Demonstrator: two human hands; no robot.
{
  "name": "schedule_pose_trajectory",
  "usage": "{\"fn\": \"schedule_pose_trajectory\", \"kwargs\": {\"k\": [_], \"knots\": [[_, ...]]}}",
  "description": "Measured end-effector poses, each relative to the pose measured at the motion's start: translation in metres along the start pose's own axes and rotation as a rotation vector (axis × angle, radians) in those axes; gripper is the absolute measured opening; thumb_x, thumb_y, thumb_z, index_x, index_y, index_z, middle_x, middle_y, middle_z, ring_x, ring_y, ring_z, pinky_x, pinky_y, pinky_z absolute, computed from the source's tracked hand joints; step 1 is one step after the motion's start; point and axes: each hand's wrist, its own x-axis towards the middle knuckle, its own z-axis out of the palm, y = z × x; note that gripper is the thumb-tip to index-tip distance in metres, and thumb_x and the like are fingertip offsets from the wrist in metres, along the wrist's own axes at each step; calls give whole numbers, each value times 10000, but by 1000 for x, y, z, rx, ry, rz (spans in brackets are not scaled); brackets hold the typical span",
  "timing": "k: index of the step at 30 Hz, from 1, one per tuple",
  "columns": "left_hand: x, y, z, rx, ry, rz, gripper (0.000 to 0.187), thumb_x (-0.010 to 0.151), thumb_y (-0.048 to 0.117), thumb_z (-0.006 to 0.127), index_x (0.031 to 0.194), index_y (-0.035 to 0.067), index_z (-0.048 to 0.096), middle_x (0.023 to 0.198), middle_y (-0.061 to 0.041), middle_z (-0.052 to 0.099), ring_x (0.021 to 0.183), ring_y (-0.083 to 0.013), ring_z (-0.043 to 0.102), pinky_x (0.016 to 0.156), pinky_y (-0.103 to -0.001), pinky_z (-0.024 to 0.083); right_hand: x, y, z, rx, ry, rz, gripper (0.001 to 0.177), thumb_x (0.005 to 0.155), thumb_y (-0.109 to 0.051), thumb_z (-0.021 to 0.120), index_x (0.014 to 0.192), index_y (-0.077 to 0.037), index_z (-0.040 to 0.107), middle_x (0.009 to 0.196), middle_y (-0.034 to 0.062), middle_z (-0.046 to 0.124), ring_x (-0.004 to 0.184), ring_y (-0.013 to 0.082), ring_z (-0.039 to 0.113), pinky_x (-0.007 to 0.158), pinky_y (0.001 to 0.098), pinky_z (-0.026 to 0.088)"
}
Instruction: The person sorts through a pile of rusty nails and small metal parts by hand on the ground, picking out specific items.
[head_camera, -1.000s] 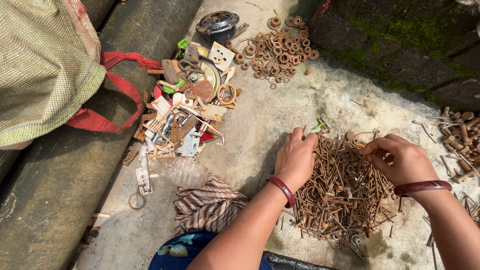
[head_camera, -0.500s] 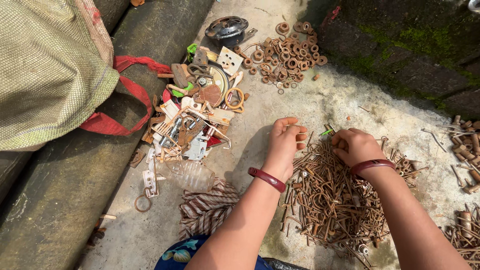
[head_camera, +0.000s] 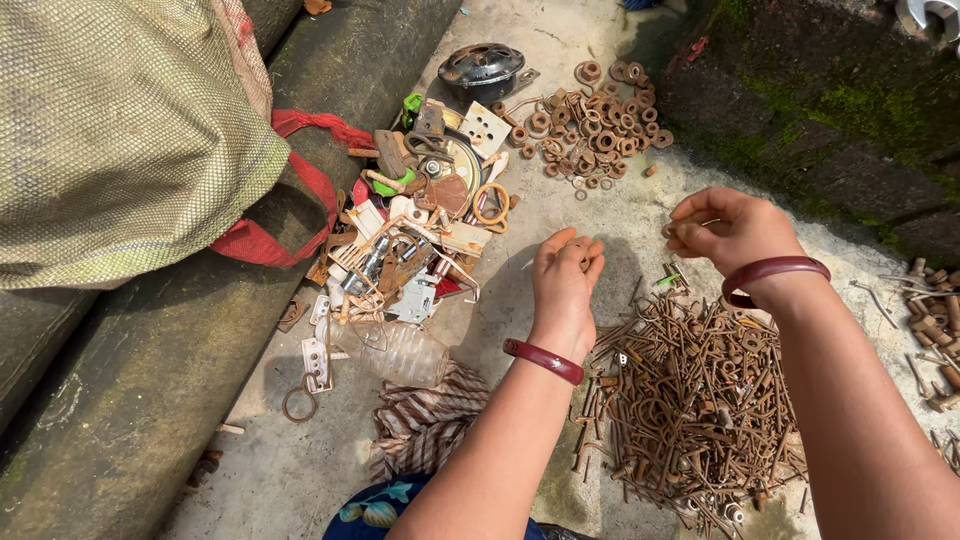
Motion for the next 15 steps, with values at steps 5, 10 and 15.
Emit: {"fn": "schedule_pose_trajectory", "kwargs": {"k": [5, 10, 15], "knots": [[2, -1, 0, -37, 22, 51, 408, 999, 115, 541, 1373, -34, 474, 1237, -131, 555, 1128, -236, 589, 1033, -380, 519, 16, -28, 14, 285, 199, -49, 279, 991, -106, 591, 1243, 15, 591, 1240, 135, 682, 1084, 221, 711, 890, 362, 622], [-17, 3, 12, 327, -75, 253, 326, 996, 113, 507, 1272, -19, 618, 1228, -117, 627, 1112, -220, 605, 963, -342, 495, 15, 20, 91, 891, -25, 364, 330, 1036, -250, 487, 1243, -21, 604, 1195, 179, 699, 1047, 279, 695, 932, 414, 576], [-32, 17, 19, 563, -59, 340, 303, 991, 142, 498, 1200, 2, 668, 1236, -120, 664, 1115, -200, 635, 981, -326, 490, 38, 58, 117, 1209, -79, 379, 368, 1086, -244, 499, 1304, 46, 561, 1229, 182, 660, 1063, 285, 649, 995, 421, 522]]}}
